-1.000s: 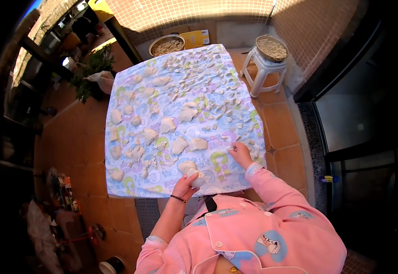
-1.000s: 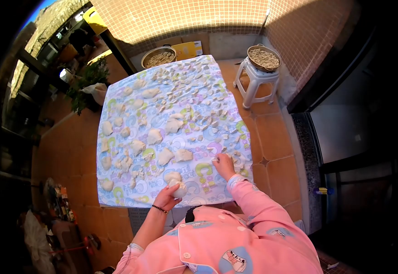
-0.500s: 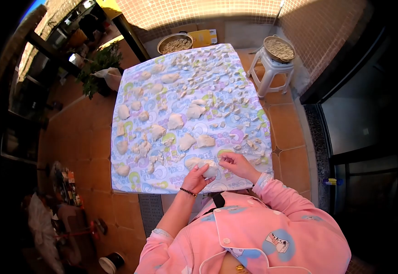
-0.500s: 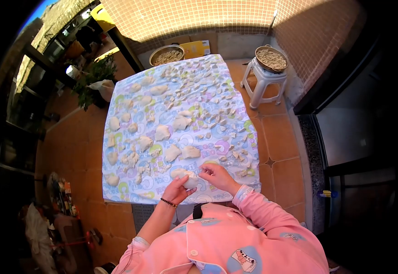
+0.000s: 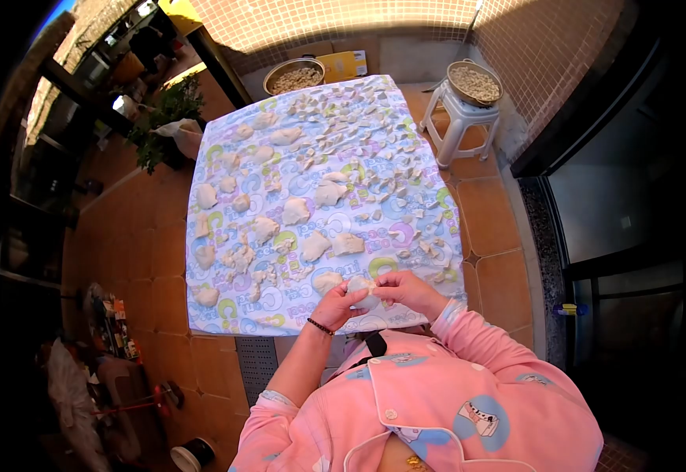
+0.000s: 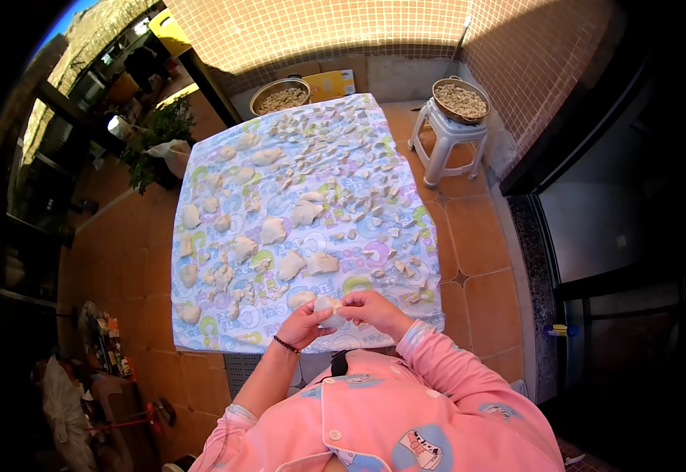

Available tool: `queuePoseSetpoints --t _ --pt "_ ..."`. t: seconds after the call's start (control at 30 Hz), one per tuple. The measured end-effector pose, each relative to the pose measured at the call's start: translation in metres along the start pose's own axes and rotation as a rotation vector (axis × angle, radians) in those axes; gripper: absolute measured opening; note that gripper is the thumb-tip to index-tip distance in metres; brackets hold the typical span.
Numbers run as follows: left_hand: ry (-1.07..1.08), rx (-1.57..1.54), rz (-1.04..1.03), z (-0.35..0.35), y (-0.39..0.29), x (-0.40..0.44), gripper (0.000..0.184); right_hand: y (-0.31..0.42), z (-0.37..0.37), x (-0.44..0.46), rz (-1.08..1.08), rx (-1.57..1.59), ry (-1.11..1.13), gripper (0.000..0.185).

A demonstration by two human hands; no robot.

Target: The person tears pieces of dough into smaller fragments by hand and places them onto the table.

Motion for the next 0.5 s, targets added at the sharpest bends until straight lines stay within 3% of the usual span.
queuePoseSetpoints --t 0.17,0.5 --pt "0.082 0.028 0.051 -0.003 0.001 0.000 0.031 -0.003 -0.002 0.000 -0.072 0.090 0.041 0.016" --pt "0.044 -0.034 0.110 0.006 0.008 0.010 0.029 -0.022 0.004 0.013 -0.195 0.294 0.057 0.014"
Point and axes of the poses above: each hand's wrist, its own x-axis towards the middle knuckle, its own z-axis out of the back of the hand, y = z × x, the point moved 8 cm from there along x, towards the middle knuckle, and after that the axes turned 3 degrees about -y, right-handed, at the moved point
